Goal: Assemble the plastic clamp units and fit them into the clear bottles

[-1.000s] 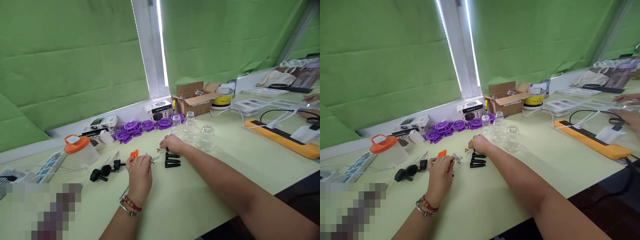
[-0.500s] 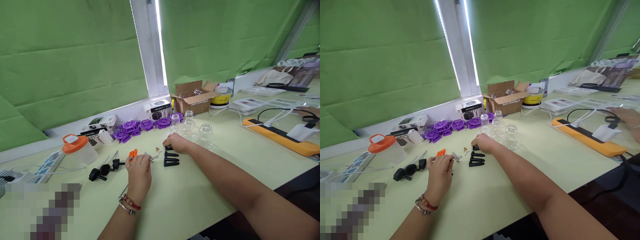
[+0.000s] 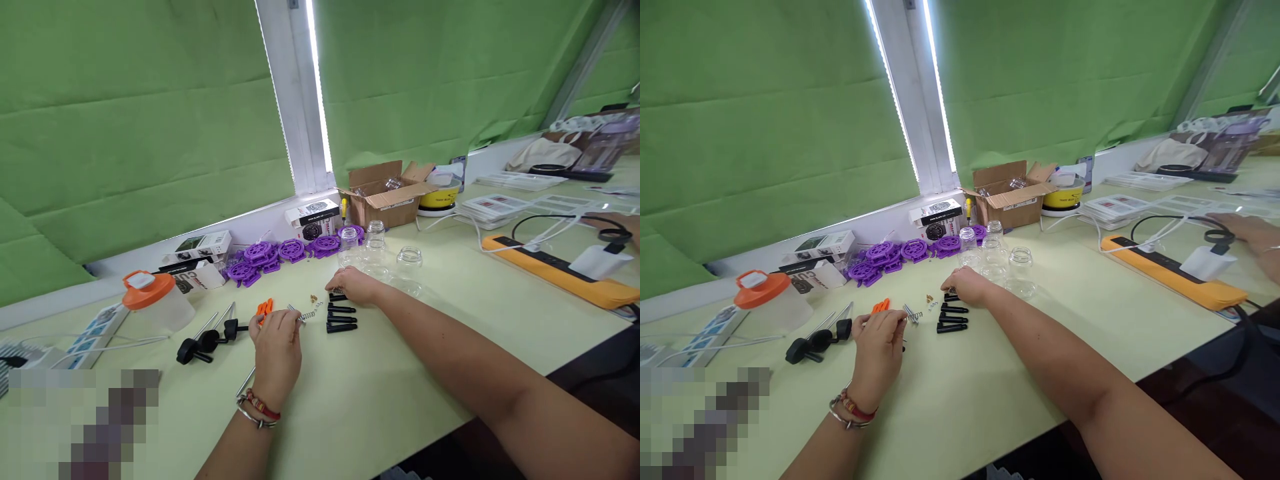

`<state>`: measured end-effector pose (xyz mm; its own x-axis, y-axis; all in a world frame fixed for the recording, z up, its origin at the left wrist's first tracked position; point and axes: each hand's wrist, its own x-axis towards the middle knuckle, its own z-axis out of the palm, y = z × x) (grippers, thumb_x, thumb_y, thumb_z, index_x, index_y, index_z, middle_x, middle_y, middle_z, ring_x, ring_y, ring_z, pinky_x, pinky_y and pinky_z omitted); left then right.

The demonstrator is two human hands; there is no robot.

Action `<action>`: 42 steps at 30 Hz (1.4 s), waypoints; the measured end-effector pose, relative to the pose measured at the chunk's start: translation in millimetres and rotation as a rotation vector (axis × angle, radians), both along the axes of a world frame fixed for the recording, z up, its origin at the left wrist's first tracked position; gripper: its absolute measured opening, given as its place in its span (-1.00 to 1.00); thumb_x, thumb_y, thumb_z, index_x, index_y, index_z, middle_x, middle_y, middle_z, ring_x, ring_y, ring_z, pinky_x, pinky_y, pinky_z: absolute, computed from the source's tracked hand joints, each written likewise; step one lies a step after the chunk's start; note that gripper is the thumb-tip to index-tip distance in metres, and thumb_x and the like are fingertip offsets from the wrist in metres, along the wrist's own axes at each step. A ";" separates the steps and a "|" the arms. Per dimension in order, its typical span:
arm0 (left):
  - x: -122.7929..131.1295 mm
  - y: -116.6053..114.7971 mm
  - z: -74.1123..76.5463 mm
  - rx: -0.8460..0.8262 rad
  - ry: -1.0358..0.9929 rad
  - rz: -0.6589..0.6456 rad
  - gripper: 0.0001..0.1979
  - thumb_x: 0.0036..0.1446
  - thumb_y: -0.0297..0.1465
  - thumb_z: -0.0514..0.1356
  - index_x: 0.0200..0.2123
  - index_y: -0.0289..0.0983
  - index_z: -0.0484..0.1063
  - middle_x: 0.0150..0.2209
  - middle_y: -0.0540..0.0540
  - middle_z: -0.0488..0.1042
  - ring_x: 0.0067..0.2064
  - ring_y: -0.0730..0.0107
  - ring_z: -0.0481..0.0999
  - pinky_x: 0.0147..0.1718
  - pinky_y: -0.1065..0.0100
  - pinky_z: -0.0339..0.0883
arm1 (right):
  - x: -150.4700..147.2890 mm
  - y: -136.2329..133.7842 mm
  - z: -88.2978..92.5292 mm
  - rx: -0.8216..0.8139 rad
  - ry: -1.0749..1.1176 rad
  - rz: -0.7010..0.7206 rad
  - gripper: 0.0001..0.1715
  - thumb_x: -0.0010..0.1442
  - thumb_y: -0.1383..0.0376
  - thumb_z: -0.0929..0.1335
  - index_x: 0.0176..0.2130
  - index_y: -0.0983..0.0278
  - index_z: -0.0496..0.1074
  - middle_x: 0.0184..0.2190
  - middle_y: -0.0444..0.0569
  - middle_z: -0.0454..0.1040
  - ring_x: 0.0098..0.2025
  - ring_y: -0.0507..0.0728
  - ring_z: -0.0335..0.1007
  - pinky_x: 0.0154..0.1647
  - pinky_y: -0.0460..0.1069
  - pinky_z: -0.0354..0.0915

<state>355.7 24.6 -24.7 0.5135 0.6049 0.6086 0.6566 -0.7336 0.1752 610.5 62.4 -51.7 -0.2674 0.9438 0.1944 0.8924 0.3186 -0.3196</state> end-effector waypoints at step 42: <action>-39.3 26.5 15.5 -0.715 0.204 0.069 -0.77 0.00 -0.17 0.17 -0.44 -0.22 0.43 -0.46 -0.07 0.46 -0.41 0.24 0.43 -0.48 0.33 0.15 | -68.7 -50.5 27.6 -0.119 0.348 -0.082 -0.76 0.15 0.32 0.30 -0.19 0.25 0.51 -0.23 -0.03 0.51 -0.22 0.09 0.41 -0.22 -0.07 0.25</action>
<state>316.4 51.1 -9.1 0.5203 0.8526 -0.0486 0.7678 -0.4422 0.4635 541.8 11.9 -24.1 -0.1275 0.9808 0.1478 0.7449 0.1931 -0.6387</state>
